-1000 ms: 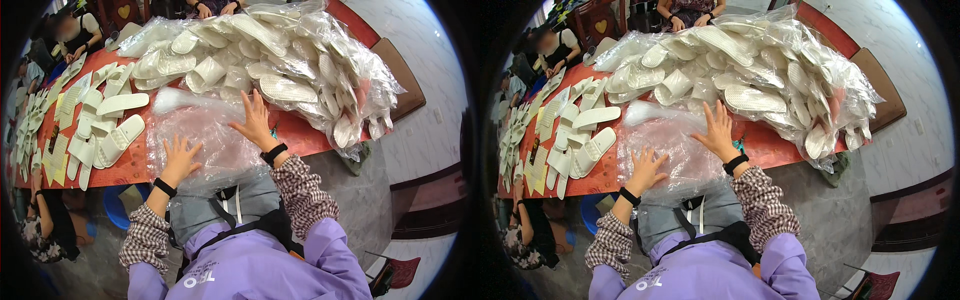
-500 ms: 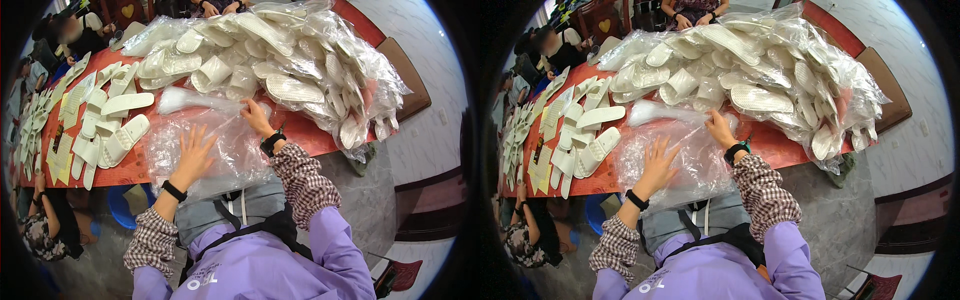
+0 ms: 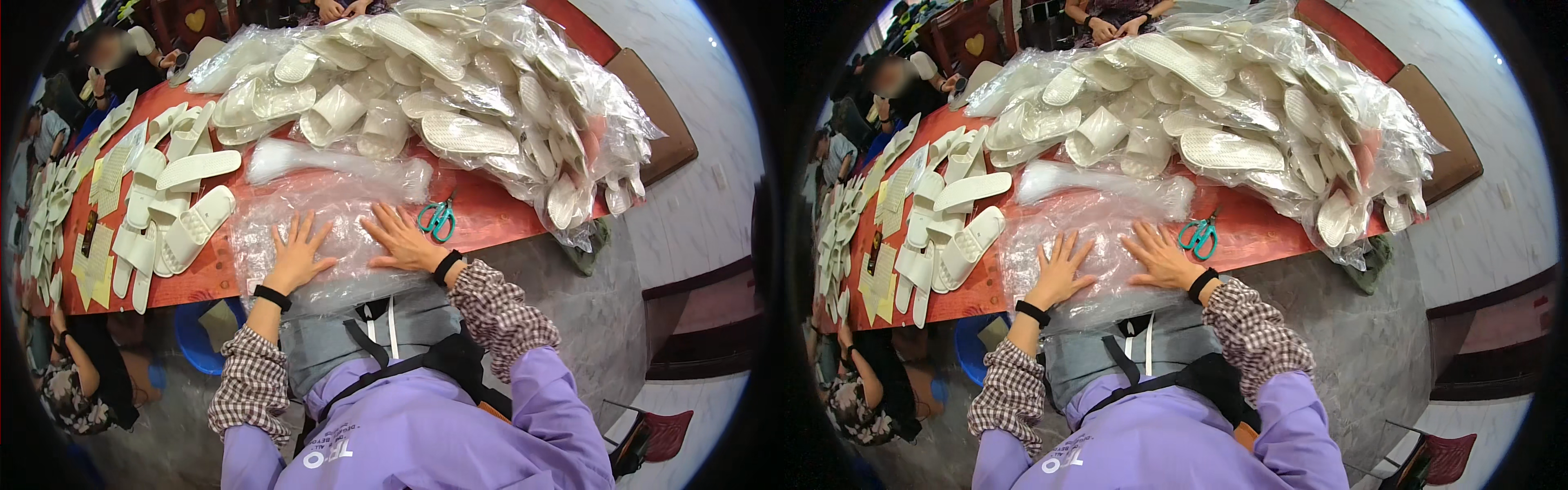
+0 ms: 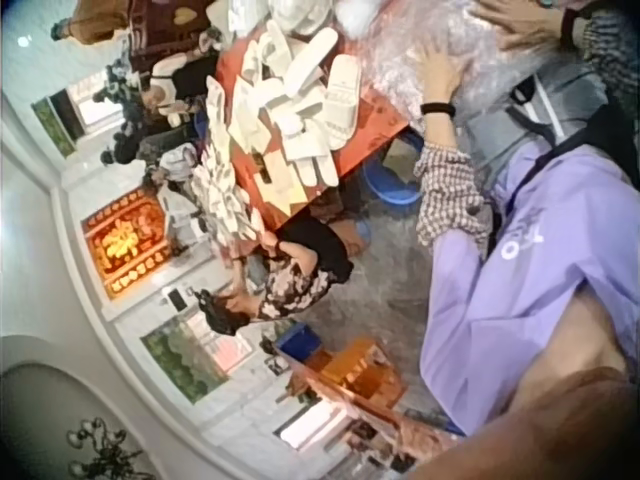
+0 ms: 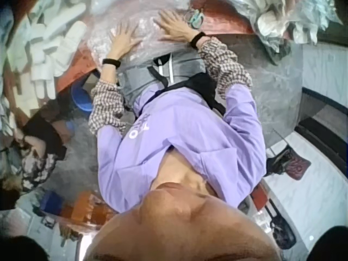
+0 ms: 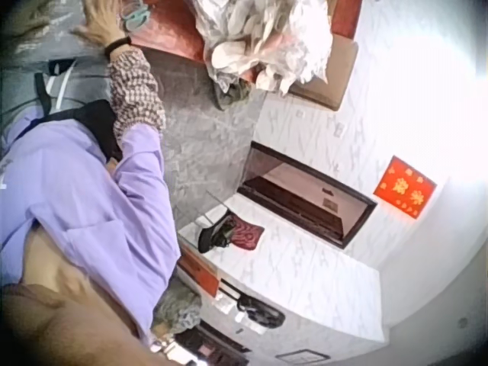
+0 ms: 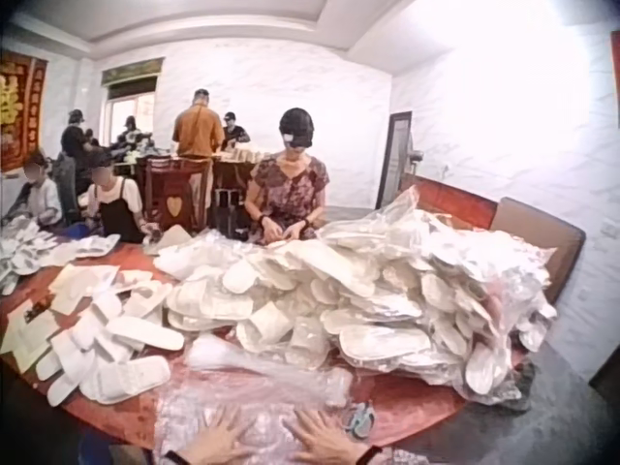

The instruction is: Trimming and bagging pairs of white sandals at a factory workstation.

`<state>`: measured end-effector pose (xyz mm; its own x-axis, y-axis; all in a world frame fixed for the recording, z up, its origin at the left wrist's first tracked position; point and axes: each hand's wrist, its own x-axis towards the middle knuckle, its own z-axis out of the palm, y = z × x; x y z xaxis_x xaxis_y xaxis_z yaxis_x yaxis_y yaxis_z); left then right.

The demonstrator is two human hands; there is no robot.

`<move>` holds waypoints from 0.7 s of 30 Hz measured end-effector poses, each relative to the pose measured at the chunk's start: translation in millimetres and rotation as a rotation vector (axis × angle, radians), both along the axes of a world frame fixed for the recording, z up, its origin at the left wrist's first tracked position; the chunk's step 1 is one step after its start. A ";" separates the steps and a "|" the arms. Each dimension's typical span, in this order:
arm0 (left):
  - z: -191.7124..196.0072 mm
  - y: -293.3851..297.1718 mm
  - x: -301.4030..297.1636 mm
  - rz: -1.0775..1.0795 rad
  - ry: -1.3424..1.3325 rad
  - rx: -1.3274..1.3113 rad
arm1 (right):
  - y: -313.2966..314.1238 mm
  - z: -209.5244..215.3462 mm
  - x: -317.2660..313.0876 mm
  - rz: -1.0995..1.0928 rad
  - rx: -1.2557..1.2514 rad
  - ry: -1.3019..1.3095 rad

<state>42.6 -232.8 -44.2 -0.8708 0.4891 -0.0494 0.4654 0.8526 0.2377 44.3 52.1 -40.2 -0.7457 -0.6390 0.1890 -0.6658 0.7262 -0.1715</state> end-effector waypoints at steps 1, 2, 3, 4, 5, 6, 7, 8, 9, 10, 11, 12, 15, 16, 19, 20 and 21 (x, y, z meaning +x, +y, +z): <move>1.7 -4.1 0.2 -0.004 0.006 0.001 | 7.7 -11.8 -1.8 -0.032 -0.013 -0.051; 5.0 -6.2 0.9 -0.015 -0.007 0.000 | 7.0 -16.2 -1.3 -0.047 -0.005 -0.071; 8.3 -5.8 -0.9 -0.027 -0.018 0.000 | 10.0 -18.7 -4.6 -0.053 -0.003 -0.064; 27.6 -1.4 2.2 -0.004 -0.044 -0.042 | 8.7 -19.4 -4.1 -0.040 -0.012 -0.071; 20.5 -1.2 -4.5 -0.011 -0.041 -0.040 | 7.6 -19.7 -4.0 -0.028 -0.021 -0.076; 8.1 -1.0 -14.1 0.040 0.012 0.072 | 5.5 -20.3 -2.6 -0.042 -0.025 -0.089; 10.1 6.5 -19.3 0.090 0.062 0.188 | 6.8 -20.9 -1.9 -0.051 -0.019 -0.086; 12.2 13.8 -22.3 0.079 0.064 0.196 | 8.3 -21.1 -1.9 -0.048 -0.029 -0.079; 14.3 21.7 -24.6 0.077 0.147 0.161 | 9.9 -21.0 -1.9 -0.046 -0.038 -0.071; 19.1 31.0 -27.1 0.076 0.231 0.127 | 12.1 -23.8 -2.0 -0.046 -0.047 -0.063; 8.7 25.7 -31.3 0.081 0.242 0.128 | 7.7 -22.5 -3.5 -0.040 -0.046 -0.052; -10.7 16.9 -36.4 0.050 0.257 0.118 | 3.9 -20.7 -4.7 -0.018 -0.052 -0.067; -19.1 22.6 -39.9 0.002 0.288 0.158 | 6.5 -17.9 -6.0 -0.020 -0.052 -0.089; -7.6 29.9 -35.4 0.025 0.274 0.138 | 9.6 -20.1 -5.7 -0.030 -0.046 -0.101; -2.0 34.4 -20.3 0.037 0.351 0.133 | 8.2 -13.8 -3.5 -0.043 -0.012 -0.186; -0.2 38.0 -10.7 0.081 0.287 0.166 | 8.8 -11.3 -3.3 -0.038 -0.053 -0.111; 0.1 40.4 -3.4 0.125 0.223 0.199 | 9.1 -9.3 -3.1 -0.031 -0.094 -0.038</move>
